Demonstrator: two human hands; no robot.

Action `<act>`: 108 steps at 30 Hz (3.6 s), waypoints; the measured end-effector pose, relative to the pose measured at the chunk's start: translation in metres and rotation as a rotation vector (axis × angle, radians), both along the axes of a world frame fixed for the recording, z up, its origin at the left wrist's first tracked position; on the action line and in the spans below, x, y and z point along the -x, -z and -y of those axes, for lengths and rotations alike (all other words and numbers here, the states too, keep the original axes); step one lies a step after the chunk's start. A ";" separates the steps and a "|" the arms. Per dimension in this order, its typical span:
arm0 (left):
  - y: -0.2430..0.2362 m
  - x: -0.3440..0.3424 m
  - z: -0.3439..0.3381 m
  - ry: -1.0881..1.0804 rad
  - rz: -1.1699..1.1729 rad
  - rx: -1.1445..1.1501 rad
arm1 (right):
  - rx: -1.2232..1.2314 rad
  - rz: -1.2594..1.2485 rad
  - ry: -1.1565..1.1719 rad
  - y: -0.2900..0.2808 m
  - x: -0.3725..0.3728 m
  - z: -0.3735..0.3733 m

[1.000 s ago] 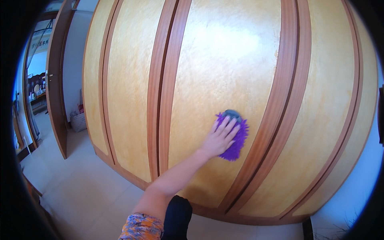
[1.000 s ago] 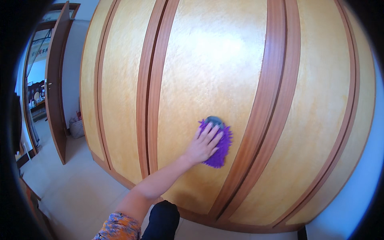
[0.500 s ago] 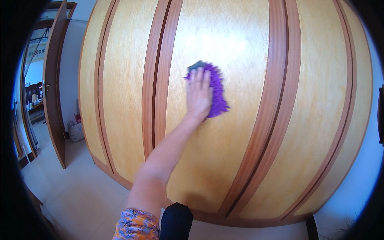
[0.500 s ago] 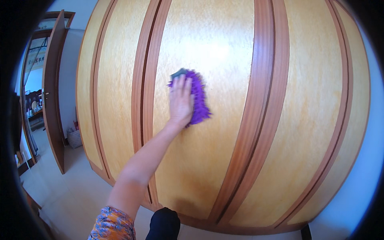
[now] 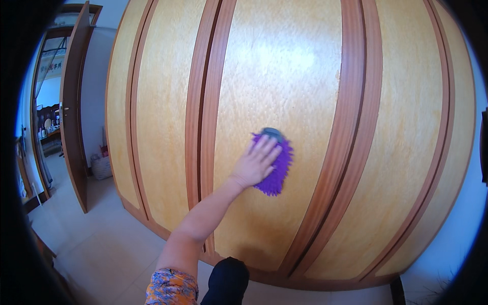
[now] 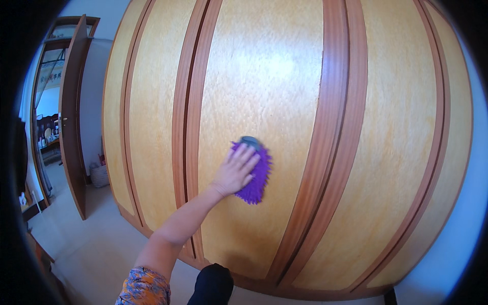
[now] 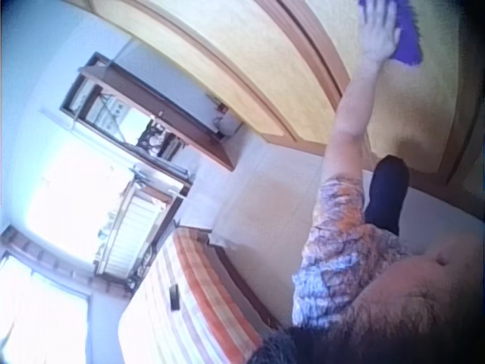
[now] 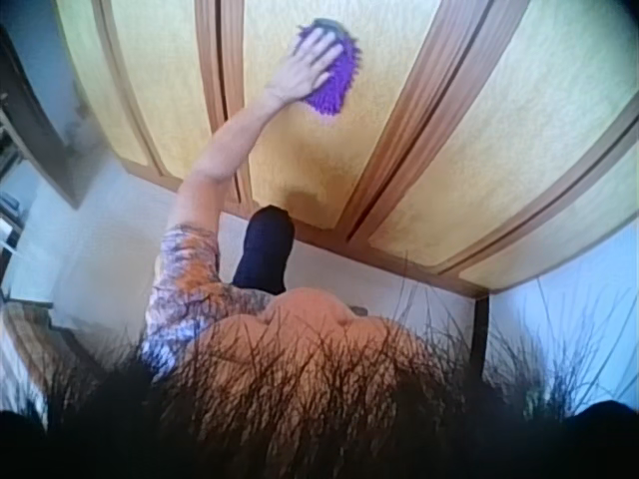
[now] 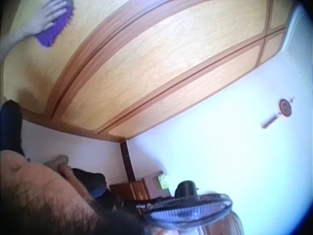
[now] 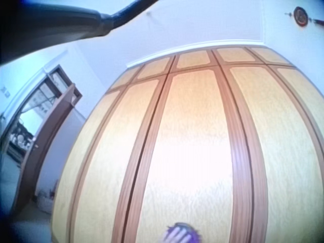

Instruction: The person wipes the surface of a large wooden cabinet using a purple microfiber cloth. They systematically clean the vertical panels and the horizontal trim, moving from the top to the bottom of the cabinet doors.

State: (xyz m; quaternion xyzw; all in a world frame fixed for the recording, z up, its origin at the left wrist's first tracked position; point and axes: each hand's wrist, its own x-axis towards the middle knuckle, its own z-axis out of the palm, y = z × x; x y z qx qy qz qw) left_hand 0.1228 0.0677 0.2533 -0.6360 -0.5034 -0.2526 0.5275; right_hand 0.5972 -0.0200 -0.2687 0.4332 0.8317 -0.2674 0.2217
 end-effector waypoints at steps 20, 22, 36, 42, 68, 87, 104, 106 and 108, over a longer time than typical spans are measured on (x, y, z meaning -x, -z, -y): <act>-0.105 -0.086 -0.039 0.109 0.239 -0.303 | 0.001 -0.038 -0.030 0.009 0.010 -0.001; -0.131 -0.106 -0.049 0.125 0.349 -0.371 | 0.004 -0.031 -0.039 0.009 0.011 0.001; 0.094 -0.104 -0.041 0.157 -0.299 0.108 | 0.059 -0.478 0.111 -0.016 0.003 0.011; 0.109 -0.061 -0.019 0.041 -0.276 0.074 | -0.064 -0.532 0.314 -0.073 -0.012 0.011; 0.097 0.075 0.042 -0.226 0.497 -0.230 | -0.223 -0.494 -0.319 -0.218 0.021 -0.041; 0.196 0.121 0.077 -0.276 0.616 -0.194 | -0.246 -0.397 -0.202 -0.246 0.046 -0.018; 0.193 0.096 0.063 -0.130 0.715 -0.227 | -0.100 -0.271 -0.236 -0.174 0.074 -0.051; 0.221 0.084 0.073 -0.141 0.803 -0.162 | -0.073 -0.316 -0.255 -0.188 0.083 -0.050; 0.242 0.078 0.080 -0.048 0.914 -0.152 | -0.066 -0.334 -0.308 -0.193 0.093 -0.053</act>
